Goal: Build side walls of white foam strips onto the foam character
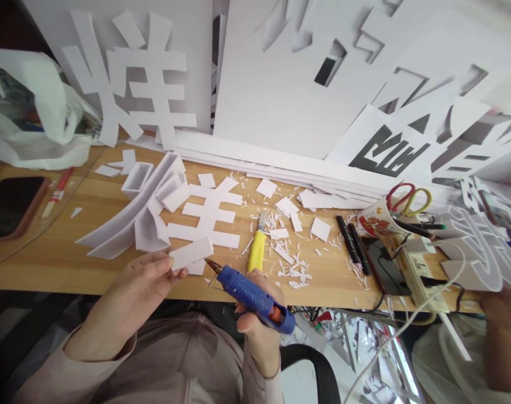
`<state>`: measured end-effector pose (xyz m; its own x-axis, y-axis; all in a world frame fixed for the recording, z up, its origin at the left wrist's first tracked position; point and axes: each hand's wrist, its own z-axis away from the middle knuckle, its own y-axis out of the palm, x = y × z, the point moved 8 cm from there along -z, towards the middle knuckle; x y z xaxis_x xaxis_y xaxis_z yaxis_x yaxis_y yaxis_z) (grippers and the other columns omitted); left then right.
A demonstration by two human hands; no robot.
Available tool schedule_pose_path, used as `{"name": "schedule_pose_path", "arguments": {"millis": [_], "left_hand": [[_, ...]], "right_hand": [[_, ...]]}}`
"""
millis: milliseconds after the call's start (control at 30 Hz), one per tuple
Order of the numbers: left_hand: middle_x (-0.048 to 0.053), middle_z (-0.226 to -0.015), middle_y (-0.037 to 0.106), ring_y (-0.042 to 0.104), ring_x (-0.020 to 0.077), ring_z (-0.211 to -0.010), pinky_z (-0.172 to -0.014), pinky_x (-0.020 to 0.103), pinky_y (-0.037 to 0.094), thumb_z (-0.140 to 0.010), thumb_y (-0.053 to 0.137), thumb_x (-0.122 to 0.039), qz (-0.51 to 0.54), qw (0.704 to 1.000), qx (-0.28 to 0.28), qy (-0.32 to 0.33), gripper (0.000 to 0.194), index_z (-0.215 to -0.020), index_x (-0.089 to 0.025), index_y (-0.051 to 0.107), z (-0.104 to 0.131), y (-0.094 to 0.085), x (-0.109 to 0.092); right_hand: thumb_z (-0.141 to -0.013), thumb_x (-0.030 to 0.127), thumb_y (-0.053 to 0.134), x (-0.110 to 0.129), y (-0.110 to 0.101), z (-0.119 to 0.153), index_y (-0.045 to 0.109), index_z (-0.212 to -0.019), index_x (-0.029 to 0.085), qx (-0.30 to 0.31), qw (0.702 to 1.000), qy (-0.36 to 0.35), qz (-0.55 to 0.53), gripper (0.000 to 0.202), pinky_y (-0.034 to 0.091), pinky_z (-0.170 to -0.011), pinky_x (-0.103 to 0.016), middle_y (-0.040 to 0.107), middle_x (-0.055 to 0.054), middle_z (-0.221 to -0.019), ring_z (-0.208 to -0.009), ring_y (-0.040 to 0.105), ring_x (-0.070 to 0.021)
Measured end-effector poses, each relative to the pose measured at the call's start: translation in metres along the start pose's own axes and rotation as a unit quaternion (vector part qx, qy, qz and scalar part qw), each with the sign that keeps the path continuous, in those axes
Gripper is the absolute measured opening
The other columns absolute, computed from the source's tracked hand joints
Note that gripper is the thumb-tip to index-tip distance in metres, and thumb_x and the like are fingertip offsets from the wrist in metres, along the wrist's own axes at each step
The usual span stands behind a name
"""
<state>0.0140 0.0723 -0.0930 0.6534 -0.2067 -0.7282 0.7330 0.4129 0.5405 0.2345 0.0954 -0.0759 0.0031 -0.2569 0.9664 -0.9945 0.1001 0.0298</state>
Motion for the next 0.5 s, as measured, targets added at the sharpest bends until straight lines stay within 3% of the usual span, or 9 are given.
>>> {"name": "schedule_pose_path", "arguments": {"millis": [100, 333, 500], "left_hand": [[0.002, -0.078, 0.064, 0.056, 0.0128, -0.074, -0.072, 0.020, 0.052, -0.060, 0.091, -0.037, 0.003, 1.000, 0.002, 0.000, 0.022, -0.063, -0.021, 0.076, -0.001, -0.002, 0.000], [0.002, -0.075, 0.064, 0.055, 0.0147, -0.073, -0.070, 0.023, 0.052, -0.054, 0.093, -0.037, 0.000, 1.000, -0.014, -0.009, 0.024, -0.059, -0.022, 0.076, 0.001, -0.001, -0.002], [0.003, -0.079, 0.064, 0.056, 0.0139, -0.074, -0.070, 0.023, 0.052, -0.053, 0.093, -0.036, 0.005, 1.000, -0.014, -0.020, 0.025, -0.061, -0.019, 0.076, 0.001, 0.000, 0.002]], "right_hand": [[-0.069, 0.082, 0.067, -0.001, 0.000, -0.001, 0.063, -0.085, 0.021, -0.001, 1.000, 0.011, 0.016, 0.063, 0.028, -0.037, -0.028, 0.055, 0.004, -0.049, -0.036, 0.043, -0.0145], [-0.068, 0.088, 0.060, 0.009, 0.006, -0.007, 0.056, -0.054, 0.023, 0.035, 0.998, 0.023, 0.057, 0.067, 0.036, -0.043, -0.029, 0.053, 0.000, -0.050, -0.043, 0.047, -0.0156], [-0.068, 0.094, 0.048, 0.011, 0.003, -0.008, 0.053, -0.051, 0.025, 0.049, 0.993, 0.025, 0.106, 0.072, 0.042, -0.049, -0.034, 0.048, 0.000, -0.049, -0.044, 0.045, -0.0178]]}}
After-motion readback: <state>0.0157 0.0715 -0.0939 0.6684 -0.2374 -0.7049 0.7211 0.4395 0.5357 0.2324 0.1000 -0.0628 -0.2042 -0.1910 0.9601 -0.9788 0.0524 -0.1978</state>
